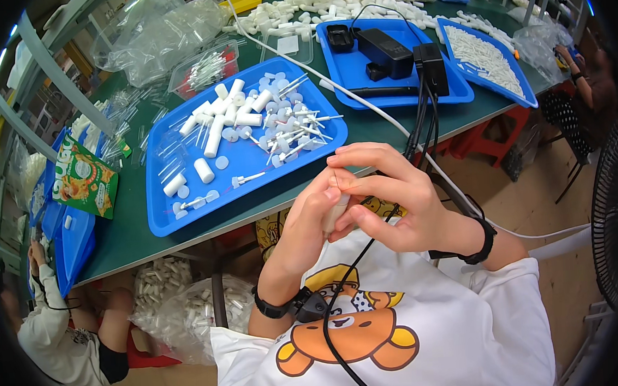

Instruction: The person assembles small white plastic components by hand at a factory workstation. They repeatedly pick up cylindrical bodies and caps from a blue tray, fit the caps onto the bodies, and place the assembled units back into the tray.

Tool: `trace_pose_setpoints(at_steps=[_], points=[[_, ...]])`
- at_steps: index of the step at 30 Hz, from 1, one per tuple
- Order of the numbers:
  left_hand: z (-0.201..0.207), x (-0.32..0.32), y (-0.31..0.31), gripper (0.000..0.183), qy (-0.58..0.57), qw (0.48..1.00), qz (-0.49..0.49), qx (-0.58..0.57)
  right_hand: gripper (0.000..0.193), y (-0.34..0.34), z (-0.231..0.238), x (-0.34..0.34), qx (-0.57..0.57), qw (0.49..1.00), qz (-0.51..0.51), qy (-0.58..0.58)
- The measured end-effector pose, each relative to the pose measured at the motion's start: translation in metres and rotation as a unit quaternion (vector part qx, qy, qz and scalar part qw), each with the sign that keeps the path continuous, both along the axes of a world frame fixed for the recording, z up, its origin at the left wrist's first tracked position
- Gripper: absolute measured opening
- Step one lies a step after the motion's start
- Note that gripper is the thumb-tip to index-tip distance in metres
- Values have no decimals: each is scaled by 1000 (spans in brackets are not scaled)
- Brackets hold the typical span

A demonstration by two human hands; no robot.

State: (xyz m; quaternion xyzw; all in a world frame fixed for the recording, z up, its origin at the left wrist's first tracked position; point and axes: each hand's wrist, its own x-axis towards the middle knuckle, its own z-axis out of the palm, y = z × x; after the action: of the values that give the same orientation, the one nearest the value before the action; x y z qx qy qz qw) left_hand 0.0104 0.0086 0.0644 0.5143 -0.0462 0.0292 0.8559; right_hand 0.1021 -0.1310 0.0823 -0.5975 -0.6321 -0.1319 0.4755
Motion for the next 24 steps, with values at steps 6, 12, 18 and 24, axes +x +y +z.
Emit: trace_pose_setpoints(at_steps=[6, 12, 18, 24], points=[[-8, 14, 1, 34, -7, 997, -67, -22, 34, -13, 13, 6, -67, 994, -15, 90], [-34, 28, -15, 19, -21, 990, -139, 8, 31, -42, 29, 21, -277, 890, -49, 360], [-40, 35, -26, 13, 54, 957, -239, -156, 45, -52, 28, 36, -629, 761, 3, 159], [-55, 44, -31, 21, 102, 959, -191, -182, 48, -38, 17, 38, -663, 736, 5, 141]])
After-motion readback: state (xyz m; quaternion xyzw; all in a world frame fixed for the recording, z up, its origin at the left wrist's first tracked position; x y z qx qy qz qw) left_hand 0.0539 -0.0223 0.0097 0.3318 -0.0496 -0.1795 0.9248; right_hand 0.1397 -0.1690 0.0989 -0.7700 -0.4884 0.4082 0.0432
